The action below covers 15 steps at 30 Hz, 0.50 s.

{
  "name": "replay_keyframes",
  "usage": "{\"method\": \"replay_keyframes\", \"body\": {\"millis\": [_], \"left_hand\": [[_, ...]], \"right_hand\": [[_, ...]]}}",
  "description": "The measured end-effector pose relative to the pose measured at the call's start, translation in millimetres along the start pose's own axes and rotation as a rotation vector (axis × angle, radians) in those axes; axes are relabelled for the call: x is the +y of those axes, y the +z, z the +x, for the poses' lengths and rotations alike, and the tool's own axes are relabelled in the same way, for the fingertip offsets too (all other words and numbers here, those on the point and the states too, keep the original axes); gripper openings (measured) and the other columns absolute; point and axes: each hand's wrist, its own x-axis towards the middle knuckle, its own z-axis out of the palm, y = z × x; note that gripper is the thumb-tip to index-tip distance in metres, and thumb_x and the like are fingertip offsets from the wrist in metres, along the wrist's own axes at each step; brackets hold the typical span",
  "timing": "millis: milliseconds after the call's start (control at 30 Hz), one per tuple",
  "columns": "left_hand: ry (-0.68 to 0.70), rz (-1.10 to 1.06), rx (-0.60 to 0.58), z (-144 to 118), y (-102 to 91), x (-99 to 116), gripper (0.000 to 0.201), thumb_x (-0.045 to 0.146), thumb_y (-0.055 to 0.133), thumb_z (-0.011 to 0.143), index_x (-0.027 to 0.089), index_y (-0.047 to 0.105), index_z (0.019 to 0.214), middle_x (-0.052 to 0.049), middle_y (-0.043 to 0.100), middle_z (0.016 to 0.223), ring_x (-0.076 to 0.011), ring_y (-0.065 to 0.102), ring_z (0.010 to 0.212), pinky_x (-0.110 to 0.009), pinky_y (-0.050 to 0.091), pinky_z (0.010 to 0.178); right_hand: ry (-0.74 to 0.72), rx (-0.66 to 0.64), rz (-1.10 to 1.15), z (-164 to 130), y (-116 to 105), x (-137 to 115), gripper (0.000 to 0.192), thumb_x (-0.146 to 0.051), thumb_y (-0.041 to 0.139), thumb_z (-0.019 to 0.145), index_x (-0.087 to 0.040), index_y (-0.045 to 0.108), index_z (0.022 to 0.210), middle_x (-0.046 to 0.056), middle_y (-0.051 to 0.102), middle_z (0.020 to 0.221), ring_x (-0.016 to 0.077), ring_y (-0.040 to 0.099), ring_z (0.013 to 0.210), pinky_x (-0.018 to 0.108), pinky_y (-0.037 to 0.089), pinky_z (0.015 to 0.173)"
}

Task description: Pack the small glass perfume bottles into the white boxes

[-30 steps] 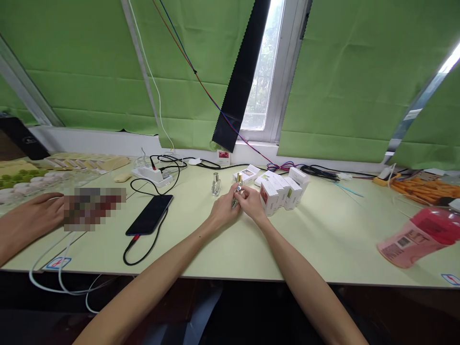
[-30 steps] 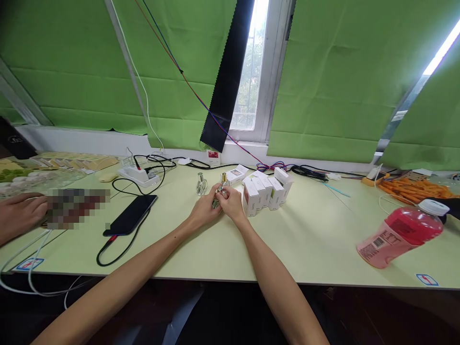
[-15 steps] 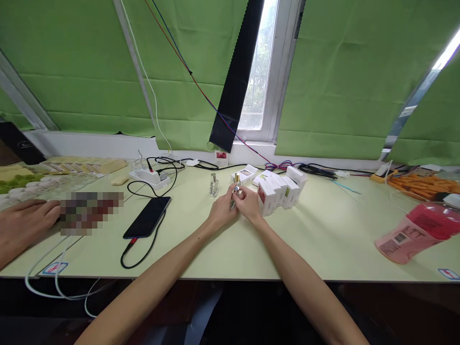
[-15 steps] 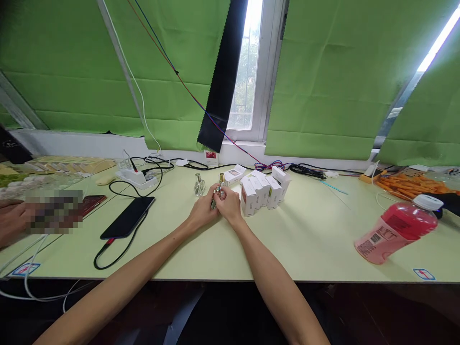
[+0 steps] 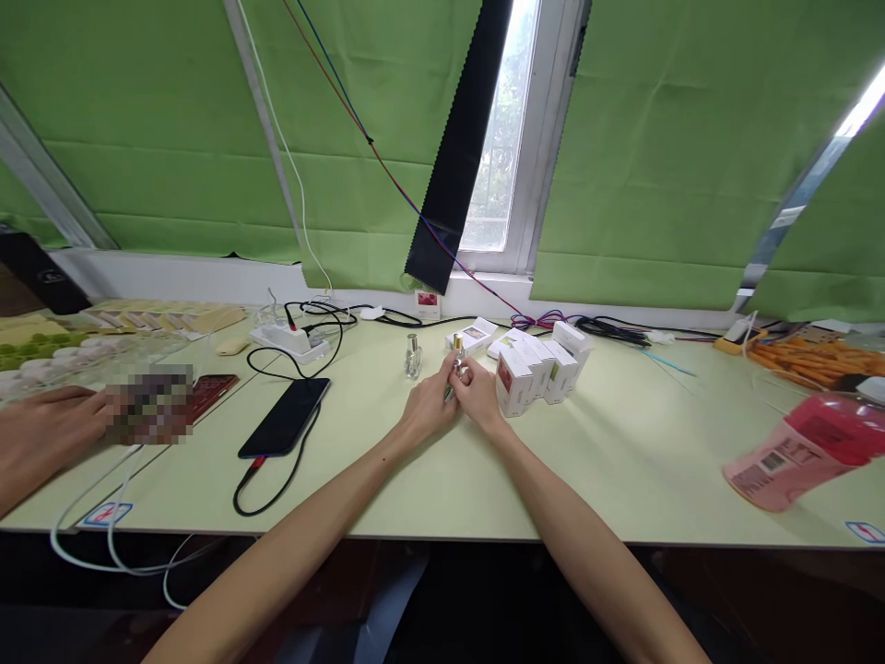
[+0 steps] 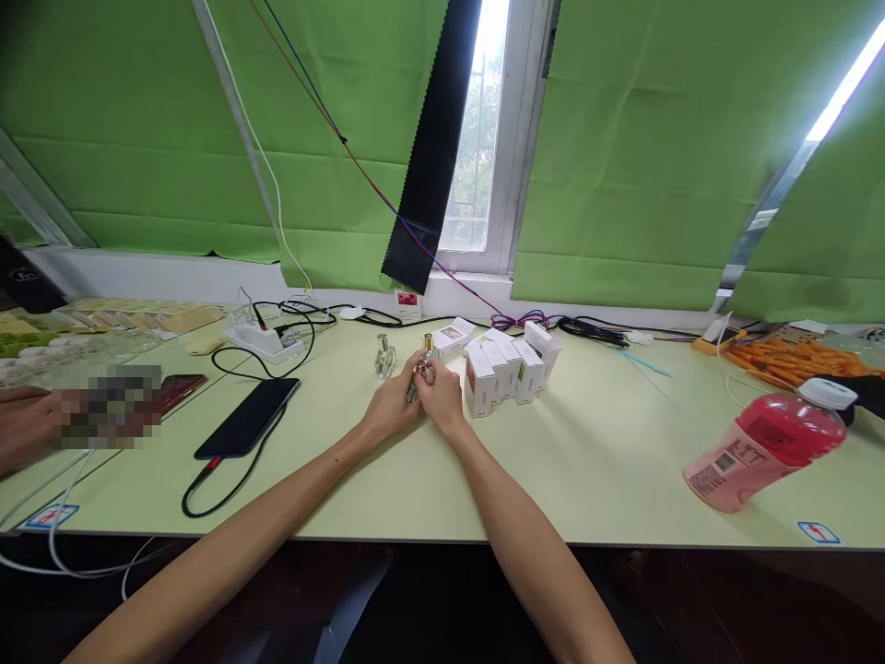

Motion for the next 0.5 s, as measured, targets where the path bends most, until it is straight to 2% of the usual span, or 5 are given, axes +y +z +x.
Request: {"method": "replay_keyframes", "body": {"millis": [200, 500], "left_hand": [[0.033, -0.023, 0.02, 2.2, 1.4, -3.4, 0.067, 0.018, 0.05, 0.087, 0.024, 0.042, 0.154, -0.005, 0.075, 0.095, -0.0237, 0.067, 0.078, -0.029, 0.04, 0.063], [0.062, -0.102, 0.046, 3.6, 0.1, -5.7, 0.068, 0.013, 0.049, 0.083, 0.024, 0.046, 0.15, -0.003, 0.075, 0.095, -0.0202, 0.066, 0.075, -0.027, 0.042, 0.066]], "right_hand": [[-0.031, -0.012, -0.013, -0.5, 0.9, 3.3, 0.01, -0.031, 0.056, 0.085, -0.023, 0.053, 0.078, -0.008, 0.042, 0.053, 0.0142, 0.04, 0.052, 0.027, 0.027, 0.055], [-0.028, -0.043, 0.0, -1.9, 4.3, 5.3, 0.01, -0.033, 0.054, 0.088, -0.024, 0.055, 0.084, -0.007, 0.043, 0.054, 0.0154, 0.042, 0.052, 0.027, 0.029, 0.055]]}}
